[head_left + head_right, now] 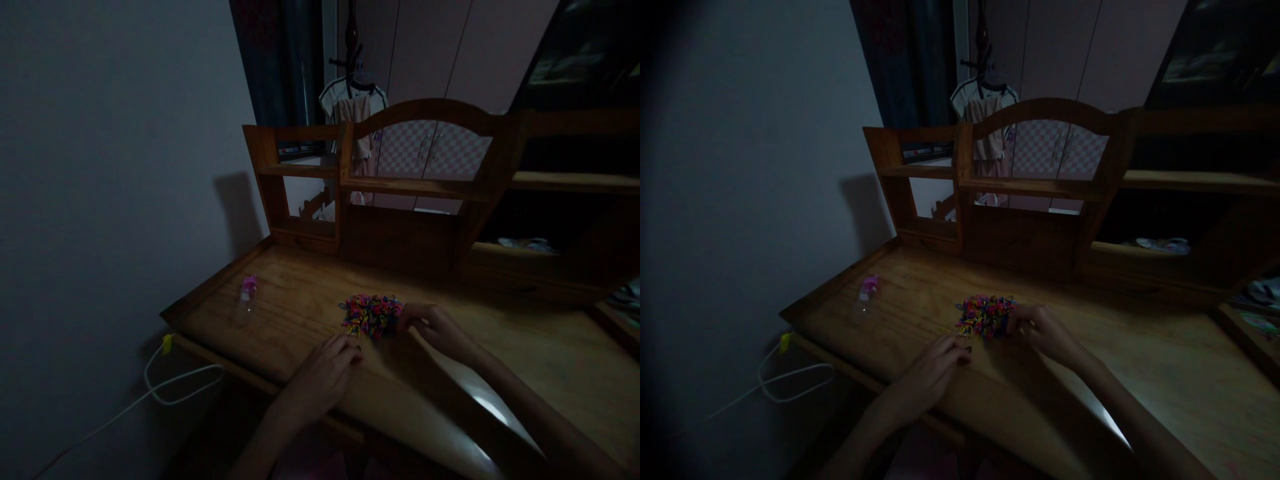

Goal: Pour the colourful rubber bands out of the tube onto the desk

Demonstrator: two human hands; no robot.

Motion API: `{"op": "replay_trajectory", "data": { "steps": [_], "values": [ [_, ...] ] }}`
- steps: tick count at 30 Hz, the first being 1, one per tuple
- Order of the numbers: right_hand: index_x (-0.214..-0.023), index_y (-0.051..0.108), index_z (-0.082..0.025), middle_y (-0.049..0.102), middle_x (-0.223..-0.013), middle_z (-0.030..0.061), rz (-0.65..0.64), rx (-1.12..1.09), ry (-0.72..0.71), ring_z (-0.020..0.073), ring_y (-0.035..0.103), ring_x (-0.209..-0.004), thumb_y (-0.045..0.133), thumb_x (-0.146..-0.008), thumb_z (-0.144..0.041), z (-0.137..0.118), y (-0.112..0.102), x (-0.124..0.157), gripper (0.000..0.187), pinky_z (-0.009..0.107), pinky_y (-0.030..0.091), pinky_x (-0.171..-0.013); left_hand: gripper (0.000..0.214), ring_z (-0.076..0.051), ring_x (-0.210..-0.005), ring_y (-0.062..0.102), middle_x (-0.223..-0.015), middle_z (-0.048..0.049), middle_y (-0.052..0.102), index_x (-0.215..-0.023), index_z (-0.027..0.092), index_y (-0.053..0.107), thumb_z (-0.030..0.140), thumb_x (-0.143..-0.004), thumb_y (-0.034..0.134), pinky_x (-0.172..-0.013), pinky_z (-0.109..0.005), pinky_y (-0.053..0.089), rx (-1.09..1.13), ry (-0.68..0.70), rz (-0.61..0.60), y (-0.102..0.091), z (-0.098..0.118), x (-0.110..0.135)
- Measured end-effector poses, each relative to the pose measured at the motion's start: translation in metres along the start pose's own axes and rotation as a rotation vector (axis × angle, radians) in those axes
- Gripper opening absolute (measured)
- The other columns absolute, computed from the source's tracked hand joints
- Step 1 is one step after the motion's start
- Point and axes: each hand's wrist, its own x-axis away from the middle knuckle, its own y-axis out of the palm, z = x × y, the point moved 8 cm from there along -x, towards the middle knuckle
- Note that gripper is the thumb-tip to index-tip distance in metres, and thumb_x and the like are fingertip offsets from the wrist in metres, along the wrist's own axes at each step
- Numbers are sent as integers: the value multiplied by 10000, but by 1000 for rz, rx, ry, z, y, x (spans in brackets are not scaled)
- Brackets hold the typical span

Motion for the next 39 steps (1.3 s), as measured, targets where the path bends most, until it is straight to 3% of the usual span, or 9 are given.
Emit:
{"op": "replay_trajectory", "data": {
  "steps": [4,7,12,15,18,23,28,33,39],
  "values": [
    [-820,734,-221,734,-851,21,-179,-3,-23,170,671,-789,412,-659,22,-21,35,19,434,277,512,-756,440,-197,-1180,497,-1217,-72,560,-1258,227,543,68,-878,389,-1074,-342,389,-86,51,17,4,3,-17],
    [-991,743,-246,731,-990,38,-106,35,-20,183,675,-882,429,-717,10,-20,40,21,489,302,519,-819,451,-170,-1184,507,-1257,-57,544,-1271,249,530,70,-901,344,-1061,-304,407,-51,-3,109,-8,-8,-13],
    [-1138,704,-241,684,-1155,72,29,61,-33,210,641,-1034,413,-786,0,-14,38,20,516,358,502,-924,403,-201,-1129,539,-1198,-86,563,-1214,199,548,70,-892,341,-1022,-349,430,-200,-281,351,-41,-55,10],
    [-1142,694,-242,676,-1170,71,81,50,-53,210,624,-1073,403,-840,-29,-19,36,23,470,373,488,-956,352,-223,-1123,529,-1140,-91,579,-1117,186,587,57,-863,380,-1019,-382,423,-302,-309,292,-38,-65,12],
    [-1098,697,-236,683,-1117,81,115,50,-87,209,636,-1024,393,-889,-70,-27,31,27,405,364,507,-908,282,-219,-1094,532,-1075,-79,589,-1007,197,615,63,-850,423,-1010,-370,424,-304,-254,192,-22,-54,3],
    [-1070,673,-223,674,-1029,98,174,94,-114,213,640,-947,381,-922,-112,-31,19,32,345,346,520,-832,374,-198,-1111,528,-1155,-63,575,-1125,228,596,52,-852,410,-1020,-337,423,-194,-96,110,1,-18,-21],
    [-1025,661,-227,662,-987,93,115,79,-145,207,628,-901,392,-911,-101,-36,30,35,318,324,516,-774,441,-193,-1158,516,-1213,-56,572,-1206,239,573,46,-857,387,-1052,-335,407,-138,-67,127,1,-9,-28],
    [-1139,646,-259,661,-1092,85,-58,91,-240,218,602,-1016,443,-838,-34,-58,63,31,428,361,504,-883,412,-170,-1132,546,-1188,-38,598,-1147,245,594,57,-878,346,-1027,-312,428,-123,-145,292,-36,-28,-6],
    [-1190,634,-203,654,-1152,114,75,272,-181,244,599,-1051,435,-841,-21,-47,67,26,441,415,501,-914,268,-262,-1174,513,-1179,-114,565,-1080,171,607,295,-921,431,-1048,-416,397,-445,-438,889,-135,-78,44]
  ]
}}
